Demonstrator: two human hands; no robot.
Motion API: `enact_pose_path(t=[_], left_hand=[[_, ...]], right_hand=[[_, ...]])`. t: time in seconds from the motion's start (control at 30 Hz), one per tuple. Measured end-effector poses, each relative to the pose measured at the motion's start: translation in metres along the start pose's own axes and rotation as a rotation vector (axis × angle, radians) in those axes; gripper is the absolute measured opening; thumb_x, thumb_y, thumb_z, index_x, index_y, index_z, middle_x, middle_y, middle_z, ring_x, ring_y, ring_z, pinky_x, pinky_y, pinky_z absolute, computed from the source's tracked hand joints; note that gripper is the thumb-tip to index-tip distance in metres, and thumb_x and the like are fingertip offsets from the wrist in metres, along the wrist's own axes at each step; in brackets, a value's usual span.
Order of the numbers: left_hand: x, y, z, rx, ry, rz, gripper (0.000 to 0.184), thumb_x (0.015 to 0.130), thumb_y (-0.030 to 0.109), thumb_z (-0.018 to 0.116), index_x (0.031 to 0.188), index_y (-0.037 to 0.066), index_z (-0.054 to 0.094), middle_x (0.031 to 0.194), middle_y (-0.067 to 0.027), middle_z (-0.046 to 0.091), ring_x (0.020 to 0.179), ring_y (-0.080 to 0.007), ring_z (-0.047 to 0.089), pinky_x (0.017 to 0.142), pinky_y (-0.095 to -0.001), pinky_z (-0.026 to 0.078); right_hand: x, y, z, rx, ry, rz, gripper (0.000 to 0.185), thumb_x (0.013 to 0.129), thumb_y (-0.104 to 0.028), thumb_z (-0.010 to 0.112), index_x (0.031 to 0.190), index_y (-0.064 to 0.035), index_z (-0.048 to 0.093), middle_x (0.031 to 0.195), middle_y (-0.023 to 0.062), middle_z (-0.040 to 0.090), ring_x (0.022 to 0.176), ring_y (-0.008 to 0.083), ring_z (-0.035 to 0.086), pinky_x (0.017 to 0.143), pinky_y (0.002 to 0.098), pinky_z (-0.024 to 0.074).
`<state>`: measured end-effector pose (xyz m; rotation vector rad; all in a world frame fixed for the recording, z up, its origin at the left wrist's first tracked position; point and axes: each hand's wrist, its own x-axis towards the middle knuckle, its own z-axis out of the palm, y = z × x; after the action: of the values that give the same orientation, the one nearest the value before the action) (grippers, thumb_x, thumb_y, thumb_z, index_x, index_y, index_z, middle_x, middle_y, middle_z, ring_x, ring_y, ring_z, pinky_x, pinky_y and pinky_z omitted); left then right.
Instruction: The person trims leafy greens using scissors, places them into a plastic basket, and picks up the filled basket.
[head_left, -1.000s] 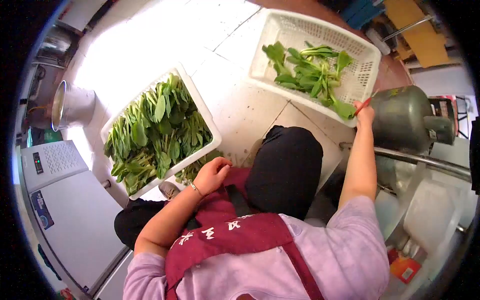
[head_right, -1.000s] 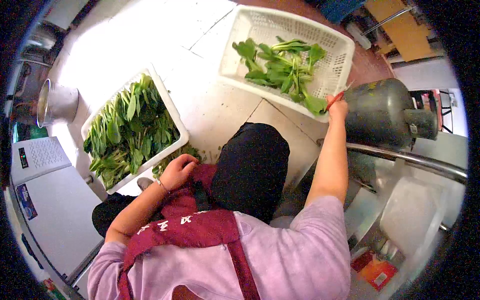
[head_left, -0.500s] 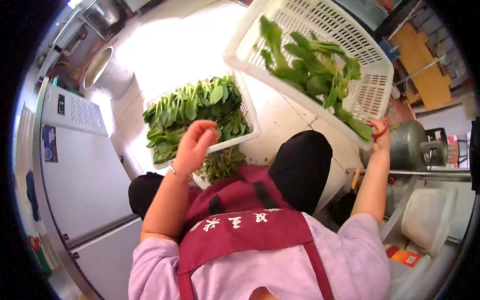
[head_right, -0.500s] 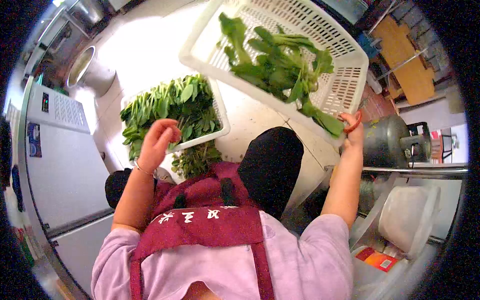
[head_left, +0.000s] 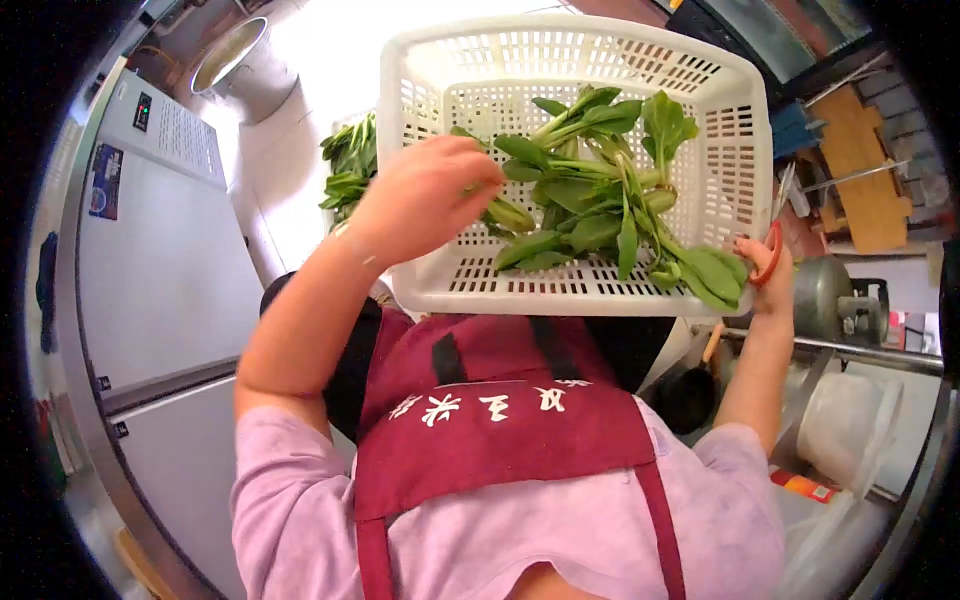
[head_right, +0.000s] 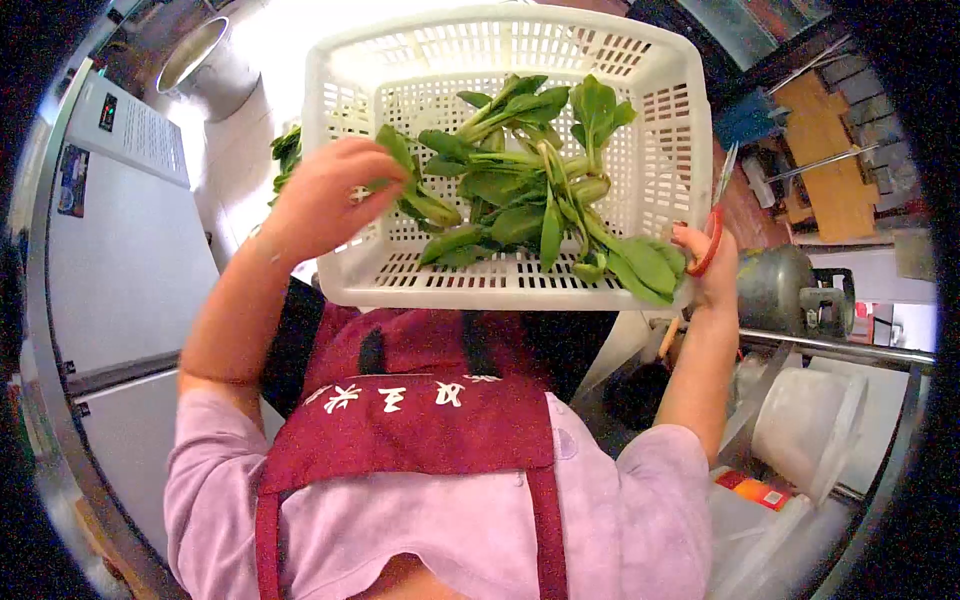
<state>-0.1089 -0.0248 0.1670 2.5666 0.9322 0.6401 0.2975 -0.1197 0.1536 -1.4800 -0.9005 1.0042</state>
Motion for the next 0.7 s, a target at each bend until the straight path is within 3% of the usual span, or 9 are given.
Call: enact_pose_path(t=[0.07,0.13,0.2,0.27,0.33,0.4,0.43,0.53,0.7], left_hand=[[0.020,-0.006,0.031,0.316,-0.338,0.088,0.018,0.076,0.013,0.059,0.091,0.004,0.062,0.092,-0.0090,0.060,0.092,-0.0270,0.056,0.080,-0.0391,0.045],[0.025,-0.006,0.058,0.449,-0.411,0.117,0.018,0.075,0.012,0.058,0.091,0.005,0.061,0.091,-0.0086,0.060,0.092,-0.0260,0.056,0.080,-0.0380,0.045],[0.028,-0.010,0.082,0.579,-0.486,0.154,0.018,0.074,0.011,0.057,0.090,0.006,0.061,0.089,-0.0082,0.060,0.092,-0.0250,0.056,0.081,-0.0369,0.044],[0.029,-0.017,0.094,0.711,-0.533,0.162,0.014,0.074,0.014,0.057,0.087,0.010,0.063,0.090,-0.0074,0.061,0.092,-0.0230,0.057,0.080,-0.0347,0.043],[0.030,-0.010,0.078,0.676,-0.517,0.154,0.018,0.072,0.014,0.059,0.089,0.008,0.061,0.089,-0.0086,0.061,0.093,-0.0242,0.057,0.082,-0.0359,0.043],[0.034,0.003,0.051,0.465,-0.406,0.188,0.022,0.069,0.013,0.060,0.089,0.005,0.059,0.087,-0.0112,0.060,0.090,-0.0284,0.058,0.081,-0.0380,0.044],[0.040,0.014,0.033,0.327,-0.475,0.047,0.029,0.067,0.015,0.061,0.093,0.002,0.053,0.087,-0.0173,0.058,0.091,-0.0338,0.055,0.082,-0.0410,0.044],[0.056,0.029,-0.008,0.116,-0.277,-0.096,0.032,0.069,0.015,0.060,0.096,0.000,0.050,0.088,-0.0208,0.058,0.089,-0.0367,0.056,0.079,-0.0436,0.045],[0.104,0.016,-0.001,0.254,-0.138,-0.100,0.030,0.073,0.013,0.058,0.102,0.005,0.052,0.090,-0.0171,0.059,0.088,-0.0353,0.058,0.077,-0.0429,0.047]], right_hand=[[0.009,0.012,-0.015,-0.053,-0.018,0.003,0.036,0.069,-0.006,0.062,0.103,0.0029,0.055,0.088,0.0079,0.061,0.075,0.0163,0.059,0.067,0.0286,0.0492],[0.014,0.011,-0.023,-0.104,-0.026,-0.004,0.036,0.069,-0.006,0.062,0.104,0.0026,0.055,0.089,0.0075,0.061,0.075,0.0155,0.059,0.066,0.0280,0.0487],[0.007,0.007,-0.017,-0.151,0.004,-0.015,0.027,0.070,-0.007,0.062,0.096,0.0011,0.059,0.080,0.0047,0.061,0.058,0.0083,0.053,0.045,0.0198,0.0358],[0.006,0.008,-0.011,-0.023,-0.024,-0.103,0.027,0.070,-0.007,0.063,0.096,0.0006,0.060,0.081,0.0048,0.061,0.056,0.0069,0.052,0.043,0.0187,0.0338],[0.004,-0.001,-0.014,-0.126,-0.087,0.019,0.043,0.068,-0.007,0.063,0.109,0.0009,0.053,0.091,0.0043,0.061,0.074,0.0094,0.058,0.053,0.0191,0.0407],[0.008,0.001,-0.019,-0.115,-0.090,0.033,0.043,0.068,-0.006,0.063,0.109,0.0013,0.052,0.093,0.0054,0.061,0.076,0.0105,0.058,0.057,0.0208,0.0431],[0.010,0.002,-0.019,-0.106,-0.103,0.050,0.043,0.068,-0.006,0.062,0.109,0.0017,0.052,0.094,0.0064,0.060,0.077,0.0117,0.059,0.061,0.0224,0.0455],[0.010,0.008,-0.011,0.023,-0.065,-0.107,0.044,0.068,-0.010,0.065,0.108,0.0053,0.055,0.088,0.0071,0.063,0.067,0.0124,0.059,0.052,0.0208,0.0421],[0.019,0.009,-0.021,0.006,-0.129,-0.078,0.045,0.067,-0.010,0.065,0.107,0.0068,0.054,0.087,0.0076,0.062,0.067,0.0132,0.058,0.055,0.0226,0.0433]])
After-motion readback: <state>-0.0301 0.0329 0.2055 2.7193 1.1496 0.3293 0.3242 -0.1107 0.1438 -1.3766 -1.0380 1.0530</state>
